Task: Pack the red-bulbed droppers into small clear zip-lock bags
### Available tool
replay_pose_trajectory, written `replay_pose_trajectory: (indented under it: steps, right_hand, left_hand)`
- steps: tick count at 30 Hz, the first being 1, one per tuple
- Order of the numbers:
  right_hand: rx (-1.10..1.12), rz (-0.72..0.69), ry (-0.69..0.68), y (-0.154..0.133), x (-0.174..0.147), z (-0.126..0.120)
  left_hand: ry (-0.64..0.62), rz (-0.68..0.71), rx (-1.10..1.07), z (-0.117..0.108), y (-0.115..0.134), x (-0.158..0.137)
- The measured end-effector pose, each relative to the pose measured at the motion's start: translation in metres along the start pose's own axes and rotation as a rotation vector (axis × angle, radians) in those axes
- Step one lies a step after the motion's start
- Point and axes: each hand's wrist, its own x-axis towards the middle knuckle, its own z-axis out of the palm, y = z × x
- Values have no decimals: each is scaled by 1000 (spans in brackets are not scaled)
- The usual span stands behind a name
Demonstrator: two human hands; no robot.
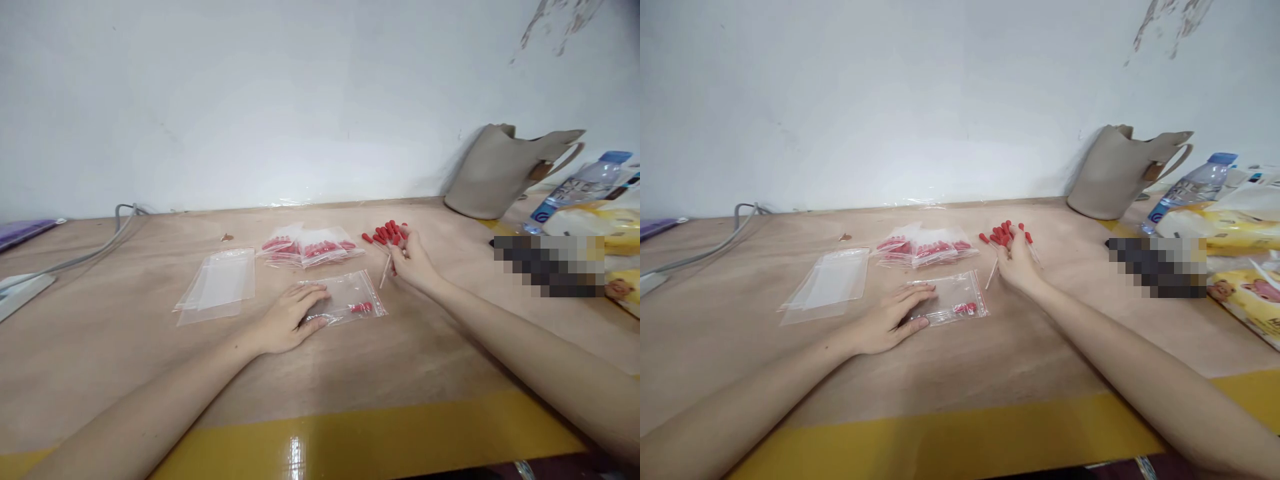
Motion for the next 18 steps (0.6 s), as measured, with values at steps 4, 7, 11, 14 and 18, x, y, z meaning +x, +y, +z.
replay_pose_trajectory:
  steps: [4,7,11,14,18]
  right_hand:
    - [340,155,56,8,-21,10]
    - [459,206,19,4,-33,16]
    - [508,217,-54,-1,-44,14]
    - [573,225,2,-2,-45,9]
    - [605,333,-61,0,-43,1]
  left_hand:
    - [-13,-4,7,0,0,0]
    - [-22,-15,13,-1,0,0]
    - [-20,-15,13,-2,1,0]
    - [-29,-26,5,-2,2,0]
    - [-32,-51,-11,-1,2,0]
